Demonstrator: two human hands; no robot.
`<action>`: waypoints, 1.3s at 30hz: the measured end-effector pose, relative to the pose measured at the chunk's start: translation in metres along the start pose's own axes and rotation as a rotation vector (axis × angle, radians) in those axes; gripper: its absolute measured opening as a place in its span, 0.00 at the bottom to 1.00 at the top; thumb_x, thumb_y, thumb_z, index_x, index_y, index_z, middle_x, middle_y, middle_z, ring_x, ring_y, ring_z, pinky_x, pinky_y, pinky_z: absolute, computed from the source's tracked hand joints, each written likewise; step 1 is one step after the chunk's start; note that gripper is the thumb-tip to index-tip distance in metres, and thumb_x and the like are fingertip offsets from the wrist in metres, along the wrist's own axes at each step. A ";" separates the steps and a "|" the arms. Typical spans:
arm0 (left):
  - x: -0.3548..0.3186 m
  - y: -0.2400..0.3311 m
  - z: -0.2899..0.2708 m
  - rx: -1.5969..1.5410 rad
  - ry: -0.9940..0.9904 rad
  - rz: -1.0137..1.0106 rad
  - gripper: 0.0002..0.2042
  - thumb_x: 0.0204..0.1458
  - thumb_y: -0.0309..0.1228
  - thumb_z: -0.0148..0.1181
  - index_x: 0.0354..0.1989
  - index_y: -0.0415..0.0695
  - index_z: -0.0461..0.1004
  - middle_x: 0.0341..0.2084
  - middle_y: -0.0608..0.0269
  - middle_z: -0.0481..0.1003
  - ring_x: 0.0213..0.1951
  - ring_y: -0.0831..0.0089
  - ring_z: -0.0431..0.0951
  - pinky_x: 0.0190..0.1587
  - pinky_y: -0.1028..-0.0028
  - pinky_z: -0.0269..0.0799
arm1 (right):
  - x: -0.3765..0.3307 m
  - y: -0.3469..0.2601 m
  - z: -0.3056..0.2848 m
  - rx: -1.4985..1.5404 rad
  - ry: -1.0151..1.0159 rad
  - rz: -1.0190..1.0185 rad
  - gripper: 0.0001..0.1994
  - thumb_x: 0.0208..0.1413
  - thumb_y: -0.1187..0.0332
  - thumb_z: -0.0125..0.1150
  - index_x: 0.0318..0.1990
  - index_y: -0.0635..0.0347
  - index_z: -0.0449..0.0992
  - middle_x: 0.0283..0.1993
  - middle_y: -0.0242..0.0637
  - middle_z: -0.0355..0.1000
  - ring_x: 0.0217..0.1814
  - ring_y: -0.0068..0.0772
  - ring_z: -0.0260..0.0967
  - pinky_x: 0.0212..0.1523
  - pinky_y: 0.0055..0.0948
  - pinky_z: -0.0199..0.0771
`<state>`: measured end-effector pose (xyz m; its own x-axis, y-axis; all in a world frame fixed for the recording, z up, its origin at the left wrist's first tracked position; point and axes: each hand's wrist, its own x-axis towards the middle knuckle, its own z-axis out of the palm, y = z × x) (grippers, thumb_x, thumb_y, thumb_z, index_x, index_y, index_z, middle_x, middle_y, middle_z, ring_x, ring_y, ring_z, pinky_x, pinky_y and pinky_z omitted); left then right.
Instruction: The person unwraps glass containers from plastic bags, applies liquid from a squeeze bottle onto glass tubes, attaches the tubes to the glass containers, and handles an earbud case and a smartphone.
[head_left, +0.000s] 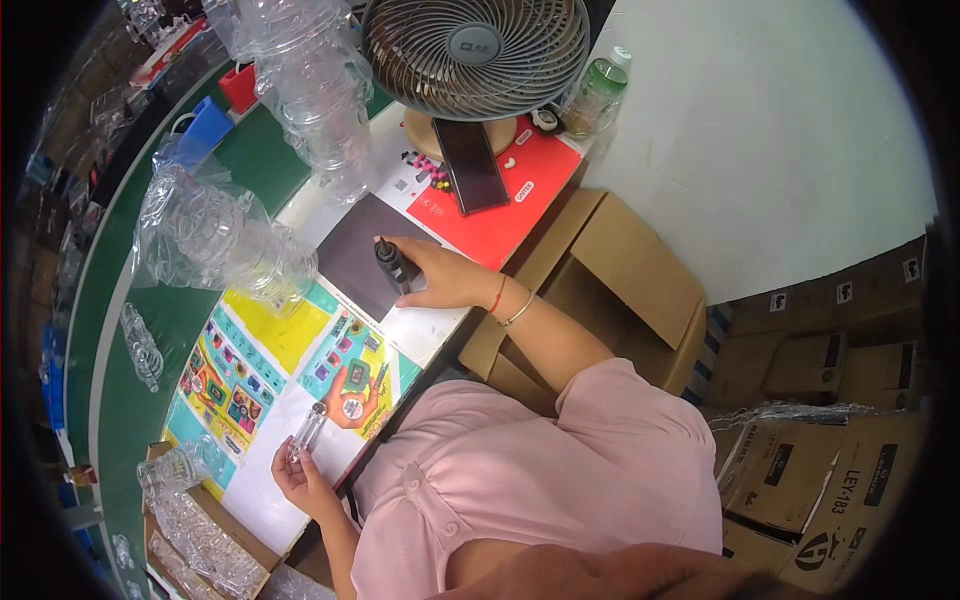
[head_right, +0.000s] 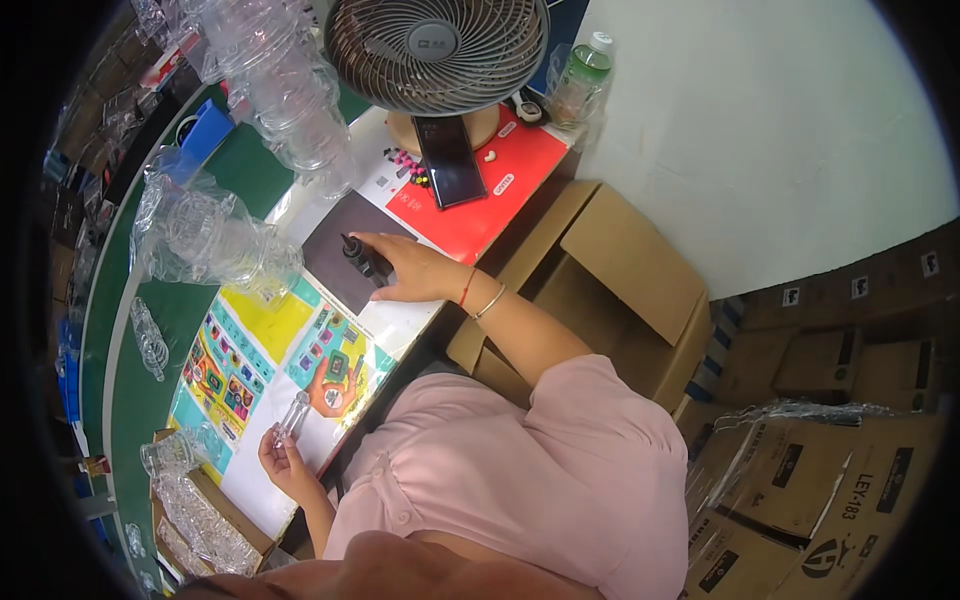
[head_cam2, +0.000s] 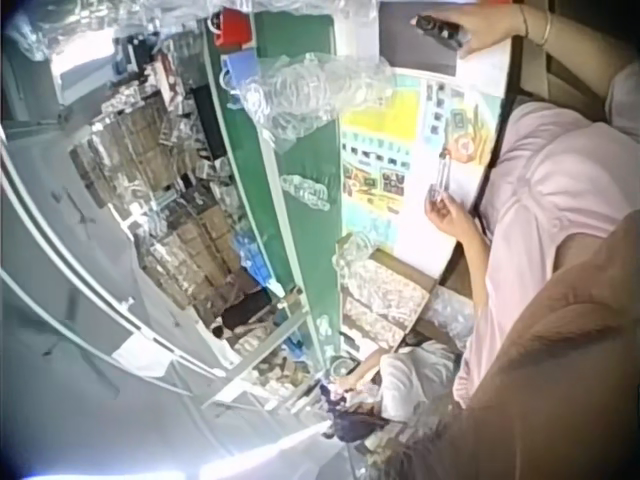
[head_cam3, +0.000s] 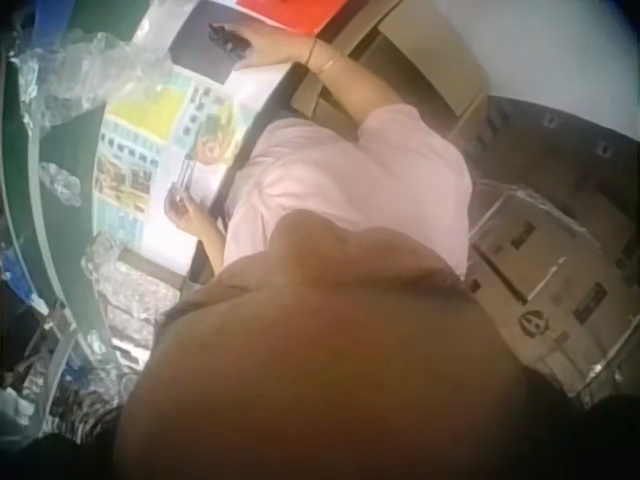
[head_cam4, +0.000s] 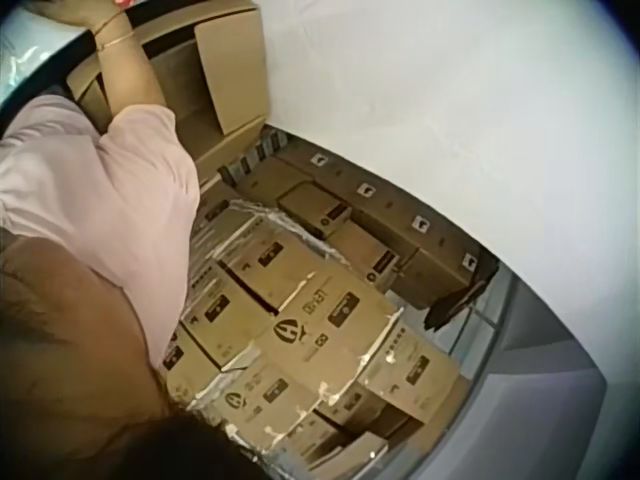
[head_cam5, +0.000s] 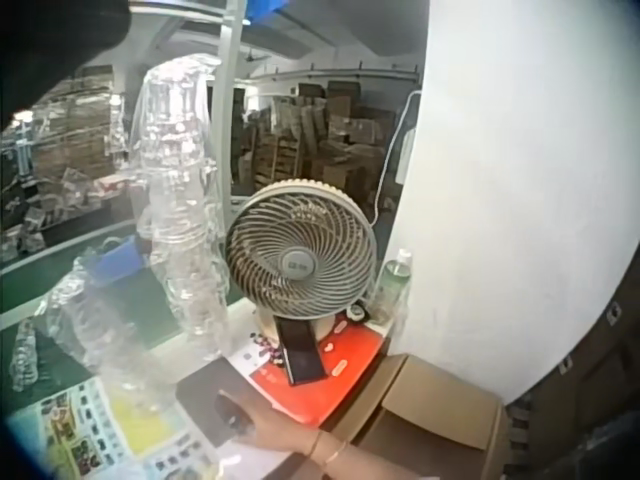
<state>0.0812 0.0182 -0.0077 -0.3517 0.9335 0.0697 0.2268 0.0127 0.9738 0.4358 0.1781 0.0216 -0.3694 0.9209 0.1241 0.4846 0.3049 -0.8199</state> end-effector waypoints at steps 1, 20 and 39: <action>0.000 0.003 0.002 0.021 0.017 -0.024 0.14 0.55 0.23 0.52 0.50 0.36 0.64 0.44 0.55 0.70 0.42 0.74 0.72 0.46 0.75 0.68 | -0.002 -0.002 0.000 -0.002 0.002 0.001 0.46 0.38 0.66 0.71 0.65 0.57 0.50 0.61 0.49 0.57 0.62 0.45 0.59 0.61 0.35 0.59; 0.031 0.004 -0.009 0.624 0.050 0.172 0.23 0.46 0.20 0.58 0.54 0.36 0.63 0.52 0.51 0.64 0.57 0.57 0.62 0.61 0.63 0.55 | -0.053 0.068 -0.074 -0.272 1.018 0.134 0.19 0.53 0.72 0.58 0.52 0.64 0.64 0.52 0.44 0.62 0.51 0.39 0.65 0.53 0.32 0.67; 0.035 0.005 -0.001 0.898 -0.054 0.402 0.21 0.51 0.25 0.53 0.54 0.36 0.62 0.59 0.44 0.55 0.61 0.50 0.54 0.61 0.55 0.53 | -0.134 0.109 -0.030 -0.213 1.208 0.097 0.20 0.52 0.78 0.55 0.54 0.64 0.62 0.56 0.45 0.58 0.51 0.35 0.65 0.56 0.33 0.65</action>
<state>0.0691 0.0502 -0.0005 -0.0609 0.9427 0.3281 0.9337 -0.0624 0.3525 0.5619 0.0949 -0.0672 0.5920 0.5406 0.5978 0.6303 0.1516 -0.7614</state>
